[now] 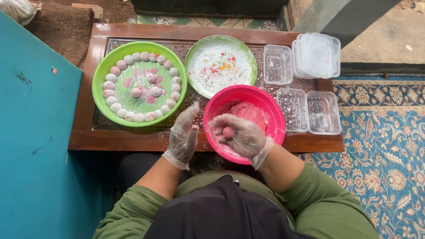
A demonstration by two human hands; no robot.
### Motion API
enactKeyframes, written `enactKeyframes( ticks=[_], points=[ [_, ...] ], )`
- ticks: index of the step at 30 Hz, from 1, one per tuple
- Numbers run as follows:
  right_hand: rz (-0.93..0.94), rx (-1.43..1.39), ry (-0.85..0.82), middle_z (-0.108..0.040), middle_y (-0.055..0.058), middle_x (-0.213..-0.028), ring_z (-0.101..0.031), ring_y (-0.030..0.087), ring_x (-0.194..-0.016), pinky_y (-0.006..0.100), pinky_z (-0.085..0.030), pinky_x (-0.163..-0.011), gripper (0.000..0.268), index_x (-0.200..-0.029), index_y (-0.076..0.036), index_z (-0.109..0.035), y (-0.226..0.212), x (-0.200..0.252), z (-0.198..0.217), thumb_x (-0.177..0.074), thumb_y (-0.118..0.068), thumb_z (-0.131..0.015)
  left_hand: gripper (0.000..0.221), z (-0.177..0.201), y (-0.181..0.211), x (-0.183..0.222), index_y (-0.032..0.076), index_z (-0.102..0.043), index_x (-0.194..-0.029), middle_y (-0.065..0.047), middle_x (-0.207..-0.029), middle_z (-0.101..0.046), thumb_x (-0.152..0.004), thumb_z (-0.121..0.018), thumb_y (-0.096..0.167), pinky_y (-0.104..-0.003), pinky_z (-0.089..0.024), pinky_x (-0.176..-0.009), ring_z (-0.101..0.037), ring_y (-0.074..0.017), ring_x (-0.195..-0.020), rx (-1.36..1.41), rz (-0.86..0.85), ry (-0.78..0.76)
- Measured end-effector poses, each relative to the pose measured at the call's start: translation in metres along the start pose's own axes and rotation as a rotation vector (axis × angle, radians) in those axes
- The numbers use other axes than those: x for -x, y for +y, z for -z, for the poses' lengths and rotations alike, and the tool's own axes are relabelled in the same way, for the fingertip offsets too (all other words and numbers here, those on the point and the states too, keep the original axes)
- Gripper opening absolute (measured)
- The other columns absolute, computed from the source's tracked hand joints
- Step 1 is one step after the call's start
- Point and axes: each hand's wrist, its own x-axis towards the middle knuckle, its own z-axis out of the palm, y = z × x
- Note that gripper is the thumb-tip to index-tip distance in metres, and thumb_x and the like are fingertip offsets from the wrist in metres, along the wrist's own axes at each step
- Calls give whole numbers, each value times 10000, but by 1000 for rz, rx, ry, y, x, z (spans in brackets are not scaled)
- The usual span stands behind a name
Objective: The person is shaping small balls from pink dough using their hands and placing them onto a green tray.
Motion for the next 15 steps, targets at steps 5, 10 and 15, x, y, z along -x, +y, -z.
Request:
enactKeyframes(
  ticks=[5, 10, 15],
  points=[
    [471, 442, 19, -680, 187, -1165, -712, 307, -993, 405, -642, -772, 325, -1263, -61, -621, -79, -53, 23, -943, -118, -607, 481, -30, -119, 36, 344, -648, -1380, 60, -1403, -643, -959, -543, 551, -342, -433, -1138, -559, -167, -1337, -113, 323, -192],
    [425, 508, 288, -700, 114, -970, -692, 221, -755, 370, -653, -531, 241, -1048, -127, -622, -149, -217, 118, -895, -297, -698, 673, -36, -110, 21, 270, -322, -1588, -97, -1661, -277, -996, -437, 568, -585, -237, -1202, -250, -352, -1519, -708, 261, -594],
    [368, 1007, 452, -705, 127, -961, -697, 219, -752, 379, -634, -435, 335, -960, -124, -731, -183, -298, 160, -822, -423, -787, 750, -22, -67, -2, 248, -175, -1636, -113, -1726, -76, -1009, -353, 618, -637, -114, -1229, -81, -349, -1573, -805, 384, -835]
  ],
)
